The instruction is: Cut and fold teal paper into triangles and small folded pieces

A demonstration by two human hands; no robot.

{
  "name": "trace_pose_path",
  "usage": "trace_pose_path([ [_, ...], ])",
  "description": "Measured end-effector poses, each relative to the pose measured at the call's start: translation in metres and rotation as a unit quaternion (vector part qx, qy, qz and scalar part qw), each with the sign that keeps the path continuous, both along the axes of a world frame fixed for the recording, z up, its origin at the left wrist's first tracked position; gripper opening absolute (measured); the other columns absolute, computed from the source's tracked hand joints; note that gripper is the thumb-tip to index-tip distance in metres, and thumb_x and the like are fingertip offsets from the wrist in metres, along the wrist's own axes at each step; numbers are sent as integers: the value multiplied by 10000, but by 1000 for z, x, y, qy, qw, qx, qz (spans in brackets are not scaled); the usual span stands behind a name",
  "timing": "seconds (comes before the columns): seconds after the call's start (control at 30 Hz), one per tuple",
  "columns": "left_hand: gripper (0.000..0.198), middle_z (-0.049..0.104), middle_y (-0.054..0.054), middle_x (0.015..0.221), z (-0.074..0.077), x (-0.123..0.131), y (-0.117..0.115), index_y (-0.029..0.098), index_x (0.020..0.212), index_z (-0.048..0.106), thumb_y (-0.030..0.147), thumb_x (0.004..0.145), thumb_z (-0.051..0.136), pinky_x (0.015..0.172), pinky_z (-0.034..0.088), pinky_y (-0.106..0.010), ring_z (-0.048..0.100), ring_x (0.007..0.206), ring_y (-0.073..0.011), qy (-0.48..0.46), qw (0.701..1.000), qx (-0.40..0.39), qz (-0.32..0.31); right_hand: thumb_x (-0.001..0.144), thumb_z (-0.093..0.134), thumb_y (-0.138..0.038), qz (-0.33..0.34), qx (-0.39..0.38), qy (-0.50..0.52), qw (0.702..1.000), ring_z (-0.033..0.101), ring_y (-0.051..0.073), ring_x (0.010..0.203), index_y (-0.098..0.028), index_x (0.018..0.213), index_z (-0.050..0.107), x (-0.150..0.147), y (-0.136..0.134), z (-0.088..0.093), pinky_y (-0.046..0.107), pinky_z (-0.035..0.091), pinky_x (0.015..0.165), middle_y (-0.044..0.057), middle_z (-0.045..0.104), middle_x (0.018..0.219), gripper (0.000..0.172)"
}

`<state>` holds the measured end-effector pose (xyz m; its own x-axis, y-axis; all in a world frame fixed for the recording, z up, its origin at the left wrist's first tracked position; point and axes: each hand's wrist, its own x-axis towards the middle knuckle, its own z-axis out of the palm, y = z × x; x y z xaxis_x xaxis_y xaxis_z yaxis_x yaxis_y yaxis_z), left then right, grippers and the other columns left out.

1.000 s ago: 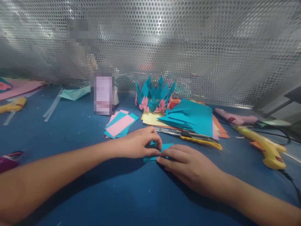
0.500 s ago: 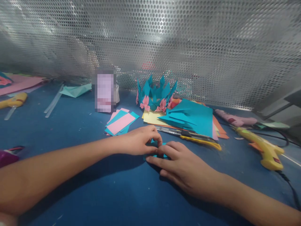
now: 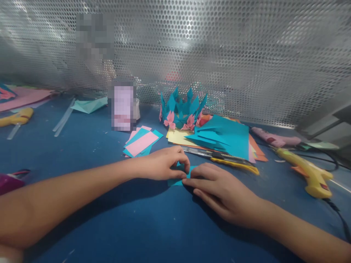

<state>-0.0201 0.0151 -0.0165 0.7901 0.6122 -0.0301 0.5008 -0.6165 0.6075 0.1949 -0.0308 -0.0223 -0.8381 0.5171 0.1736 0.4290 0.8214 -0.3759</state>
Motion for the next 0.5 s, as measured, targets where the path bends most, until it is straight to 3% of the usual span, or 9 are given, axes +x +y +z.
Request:
trace_pose_path([
  [0.2,176,472,-25,972,-2,-6,6,192,998,595,165,829,550,711,397,-232,483,838,-126,-15,999,-20,-34,938,383,-215,11,20,-37,999,468,210,922,-168,1196,561,-1,1,-3,356,400,815,106,554,1068,317],
  [0.37,234,486,-26,958,-5,-9,13,182,964,590,59,808,467,695,410,-223,489,810,-117,-17,998,-42,-47,941,384,-390,-5,18,-96,995,432,241,923,-222,1328,449,-9,-1,-2,416,388,824,109,519,1130,427],
  [0.5,235,490,-30,969,-5,-9,12,172,964,586,57,797,466,683,419,-223,502,797,-114,-21,998,-43,-36,957,337,-361,-7,6,-120,993,418,240,938,-269,1339,432,-13,-2,0,421,374,835,89,504,1154,404],
])
